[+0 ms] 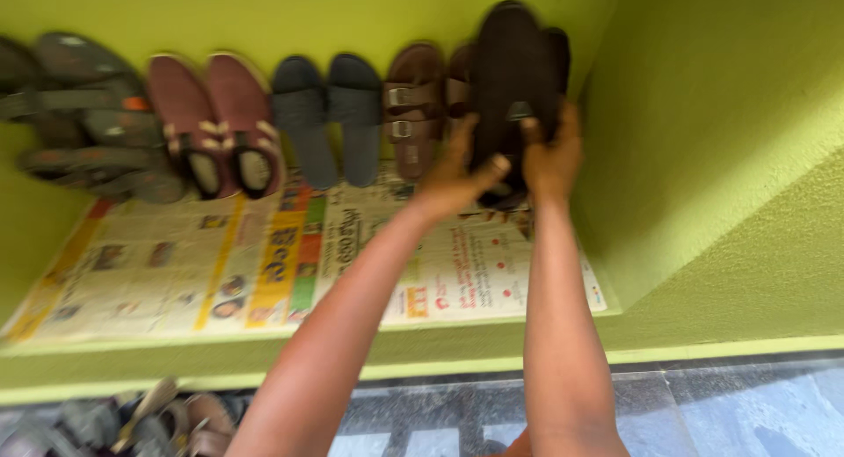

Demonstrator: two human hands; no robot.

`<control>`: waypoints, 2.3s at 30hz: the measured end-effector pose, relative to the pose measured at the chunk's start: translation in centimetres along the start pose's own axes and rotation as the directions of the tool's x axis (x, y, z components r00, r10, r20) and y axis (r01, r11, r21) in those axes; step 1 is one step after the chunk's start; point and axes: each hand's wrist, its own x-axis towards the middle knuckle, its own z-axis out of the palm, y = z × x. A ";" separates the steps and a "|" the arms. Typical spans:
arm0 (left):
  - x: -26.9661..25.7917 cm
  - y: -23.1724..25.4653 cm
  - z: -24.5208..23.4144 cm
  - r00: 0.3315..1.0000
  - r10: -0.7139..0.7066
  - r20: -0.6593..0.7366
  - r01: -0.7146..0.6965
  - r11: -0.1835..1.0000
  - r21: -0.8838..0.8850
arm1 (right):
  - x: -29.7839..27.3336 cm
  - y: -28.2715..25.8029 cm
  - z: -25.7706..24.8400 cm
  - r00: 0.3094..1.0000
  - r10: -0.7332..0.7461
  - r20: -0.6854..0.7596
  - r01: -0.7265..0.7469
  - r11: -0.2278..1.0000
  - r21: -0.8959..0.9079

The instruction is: The person sits on the floor and cleans multiple pairs of shoes using a brush and a small amount of liquid from a white pitcher. They scrub the uppers and soles of sandals and slip-on shoes, then place the cleaned shoes onto a built-in wall shelf lined with newspaper.

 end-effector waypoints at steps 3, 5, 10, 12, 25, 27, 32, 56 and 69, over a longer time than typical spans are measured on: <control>3.3 -2.6 6.5 0.982 0.006 0.189 0.009 0.997 -0.076 | 1.2 3.3 -3.0 0.969 -0.071 -0.237 0.053 0.995 -0.079; 5.3 -4.0 10.7 0.970 -0.054 0.237 0.089 0.986 -0.139 | 1.3 4.3 -4.6 0.947 -0.097 -0.306 0.068 0.992 -0.105; 9.3 -5.7 16.5 0.980 -0.016 0.198 0.041 0.992 -0.119 | 1.4 5.0 -5.6 0.953 -0.119 -0.277 0.048 0.967 -0.252; 10.4 -5.7 17.0 0.948 -0.094 0.304 0.075 0.995 0.071 | 1.2 6.0 -5.2 0.941 -0.226 -0.252 0.133 0.932 -0.337; 10.9 -6.9 17.2 0.959 -0.120 0.257 -0.195 0.381 0.904 | -0.8 9.1 -3.0 0.991 -0.049 -0.125 -0.066 0.631 -0.773; 10.9 -8.1 15.8 0.981 -0.039 0.191 -0.169 0.316 0.934 | -0.1 8.5 -3.7 0.992 0.096 -0.079 -0.124 0.723 -0.680; 10.7 -9.1 13.3 0.972 0.025 0.235 -0.220 0.459 0.861 | 0.6 7.2 -3.8 0.972 0.231 -0.036 -0.205 0.768 -0.607; 11.6 -8.7 11.3 0.877 -0.165 0.450 -0.232 0.675 0.700 | -2.2 14.5 -0.7 0.977 -0.101 -0.187 0.032 0.938 -0.344; 6.9 -5.3 9.7 0.843 -0.259 0.471 -0.223 0.629 0.745 | -4.9 14.3 -0.3 0.976 -0.015 -0.217 -0.084 0.895 -0.438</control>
